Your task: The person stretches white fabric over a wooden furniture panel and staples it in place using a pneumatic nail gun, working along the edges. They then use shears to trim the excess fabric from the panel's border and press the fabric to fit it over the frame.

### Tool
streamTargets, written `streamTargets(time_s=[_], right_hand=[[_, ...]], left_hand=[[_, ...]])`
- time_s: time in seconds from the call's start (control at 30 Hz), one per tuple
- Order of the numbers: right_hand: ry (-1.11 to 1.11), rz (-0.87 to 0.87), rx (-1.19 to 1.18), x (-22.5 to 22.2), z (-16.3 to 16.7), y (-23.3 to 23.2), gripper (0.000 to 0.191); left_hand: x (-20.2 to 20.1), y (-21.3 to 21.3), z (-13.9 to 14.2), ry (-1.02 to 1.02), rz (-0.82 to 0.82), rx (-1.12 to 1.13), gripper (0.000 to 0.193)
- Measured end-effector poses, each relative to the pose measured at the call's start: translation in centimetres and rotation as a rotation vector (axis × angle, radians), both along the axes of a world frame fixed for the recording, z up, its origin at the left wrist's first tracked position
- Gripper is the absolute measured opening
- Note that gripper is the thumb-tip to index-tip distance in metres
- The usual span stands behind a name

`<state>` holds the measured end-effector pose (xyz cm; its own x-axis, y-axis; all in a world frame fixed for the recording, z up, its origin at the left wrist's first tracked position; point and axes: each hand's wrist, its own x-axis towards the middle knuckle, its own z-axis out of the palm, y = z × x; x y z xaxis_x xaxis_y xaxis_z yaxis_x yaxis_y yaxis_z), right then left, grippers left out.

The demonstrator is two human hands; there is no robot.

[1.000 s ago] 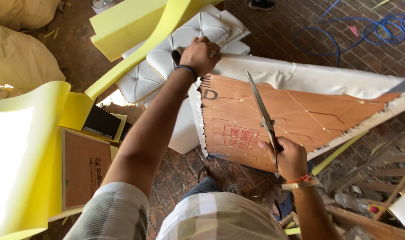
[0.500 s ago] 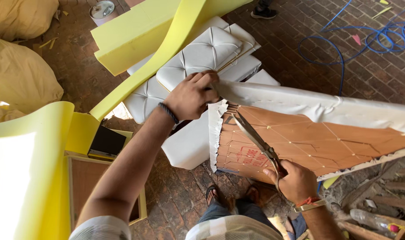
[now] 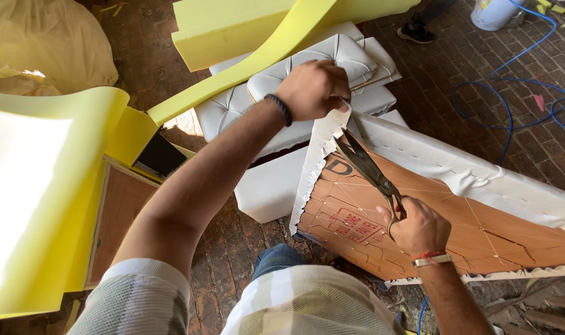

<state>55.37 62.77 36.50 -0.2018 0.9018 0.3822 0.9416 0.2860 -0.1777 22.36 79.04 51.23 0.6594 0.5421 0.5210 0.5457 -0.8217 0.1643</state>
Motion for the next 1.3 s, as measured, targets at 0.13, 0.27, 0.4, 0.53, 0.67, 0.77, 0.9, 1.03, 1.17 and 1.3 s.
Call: streamTargets(time_s=[0.13,0.27,0.4,0.53,0.67,0.77,0.9,1.03,1.17,1.3], right_hand=[[-0.04,0.015,0.076,0.1,0.2,0.6,0.046],[-0.171,-0.127,0.045,0.8,0.1,-1.5,0.047],[-0.179,-0.194,0.036,0.8,-0.8,-3.6,0.049],[-0.118,-0.166,0.187,-0.1,-1.6,-3.5,0.052],[-0.168,-0.191,0.136,-0.2,-1.3,-3.0,0.052],[-0.189,-0.192,0.137,0.0,-0.7,-3.2,0.052],[-0.156,-0.163,0.173,-0.2,-0.5,-3.1,0.051],[-0.196,-0.189,0.154,-0.4,-0.6,-2.2,0.05],[-0.213,-0.148,0.14,0.3,-0.7,-1.6,0.05],[-0.223,-0.156,0.124,0.8,-1.0,-1.6,0.052]], left_hand=[[1.0,1.8,0.8,-0.032,-0.052,-0.086,0.013],[1.4,2.4,0.7,-0.055,-0.144,-0.107,0.014],[1.4,1.8,0.3,-0.09,-0.302,-0.179,0.014],[1.7,1.6,0.5,-0.066,-0.383,-0.165,0.013],[2.3,1.8,0.5,-0.033,-0.354,-0.138,0.014],[2.7,2.0,0.1,-0.1,-0.279,-0.222,0.016],[3.2,2.2,-0.5,-0.15,-0.264,-0.232,0.018],[3.9,2.6,-0.7,-0.127,-0.258,-0.296,0.018],[4.0,3.4,-0.6,-0.135,-0.263,-0.291,0.018],[4.0,4.4,-0.8,-0.143,-0.247,-0.308,0.018]])
